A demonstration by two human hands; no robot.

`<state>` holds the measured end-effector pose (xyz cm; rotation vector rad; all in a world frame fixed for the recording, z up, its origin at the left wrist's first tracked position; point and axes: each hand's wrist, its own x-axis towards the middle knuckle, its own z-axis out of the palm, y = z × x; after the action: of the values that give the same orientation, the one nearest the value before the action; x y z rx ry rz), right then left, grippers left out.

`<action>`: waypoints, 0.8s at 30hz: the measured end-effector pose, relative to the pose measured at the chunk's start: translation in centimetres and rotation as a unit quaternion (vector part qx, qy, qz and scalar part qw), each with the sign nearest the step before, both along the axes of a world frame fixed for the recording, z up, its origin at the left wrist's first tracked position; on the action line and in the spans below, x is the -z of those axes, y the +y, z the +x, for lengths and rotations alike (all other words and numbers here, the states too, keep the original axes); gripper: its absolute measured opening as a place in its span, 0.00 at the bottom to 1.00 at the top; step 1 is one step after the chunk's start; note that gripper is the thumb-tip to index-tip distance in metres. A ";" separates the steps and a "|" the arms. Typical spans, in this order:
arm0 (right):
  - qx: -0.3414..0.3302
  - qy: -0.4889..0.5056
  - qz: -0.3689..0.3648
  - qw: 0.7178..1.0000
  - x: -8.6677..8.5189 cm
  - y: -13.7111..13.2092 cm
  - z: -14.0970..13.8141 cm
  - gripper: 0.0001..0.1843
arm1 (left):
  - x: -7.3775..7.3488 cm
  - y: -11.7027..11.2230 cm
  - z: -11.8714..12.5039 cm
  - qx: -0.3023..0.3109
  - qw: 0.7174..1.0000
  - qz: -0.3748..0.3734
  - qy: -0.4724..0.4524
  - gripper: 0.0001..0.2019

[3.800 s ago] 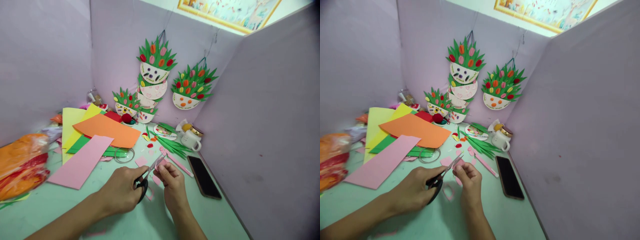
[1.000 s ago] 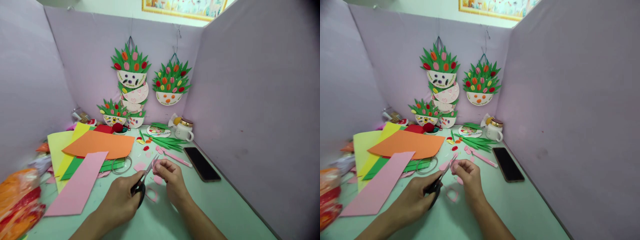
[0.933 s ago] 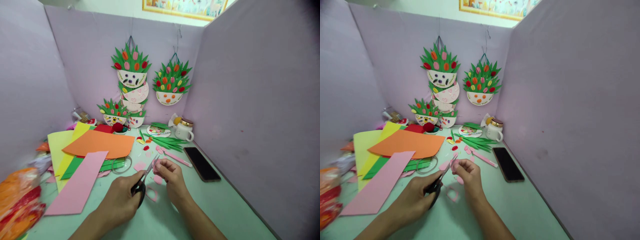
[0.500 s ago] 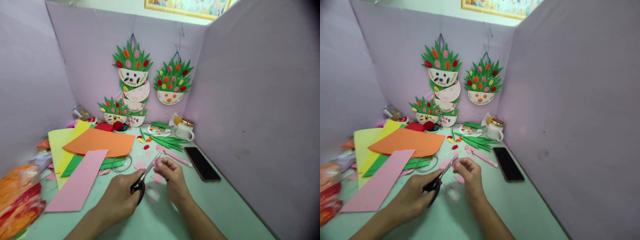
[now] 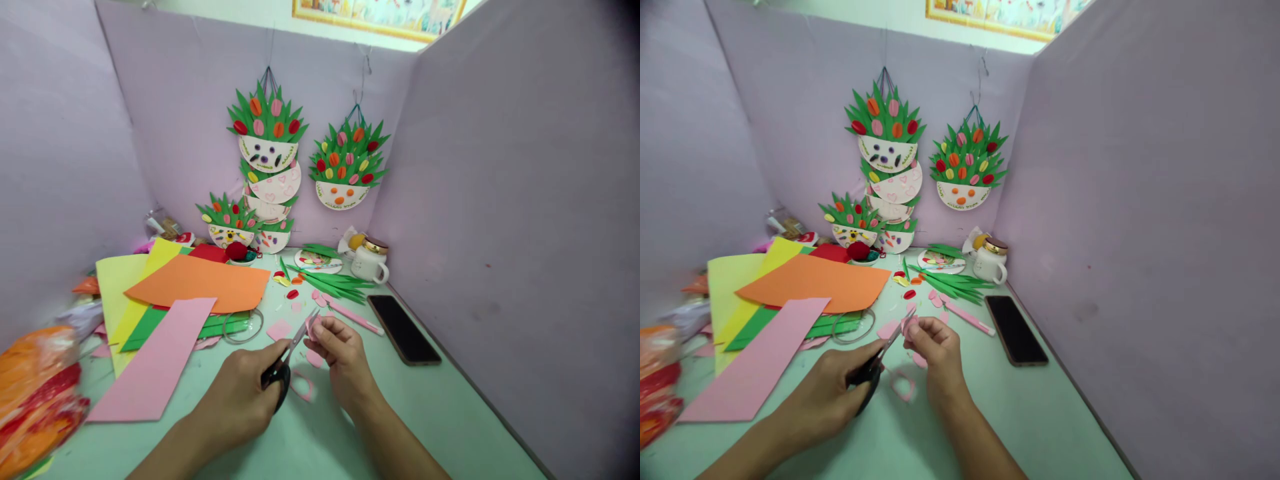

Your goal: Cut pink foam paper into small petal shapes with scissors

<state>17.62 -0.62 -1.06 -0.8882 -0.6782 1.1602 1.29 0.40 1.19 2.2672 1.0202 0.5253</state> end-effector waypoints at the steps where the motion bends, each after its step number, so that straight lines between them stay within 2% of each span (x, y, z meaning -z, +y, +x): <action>1: 0.001 0.002 -0.001 1.000 0.0 0.0 0.0 0.09 | 0.0 0.0 0.0 -0.001 1.000 0.002 0.002 0.05; 11: 0.013 0.005 -0.010 1.000 -0.3 0.1 0.3 0.10 | 0.1 0.2 -0.2 -0.007 1.000 0.024 0.019 0.06; 18: 0.009 0.006 -0.004 1.000 0.0 0.2 0.4 0.09 | 0.0 0.2 -0.1 -0.003 1.000 0.006 0.017 0.08; 24: 0.025 0.020 -0.007 0.999 -0.4 0.1 0.2 0.10 | -0.2 0.1 -0.2 -0.001 1.000 0.004 0.021 0.06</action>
<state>17.87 -0.51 -0.70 -0.8859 -0.6125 1.1375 1.12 0.52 1.44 2.2924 1.0419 0.4853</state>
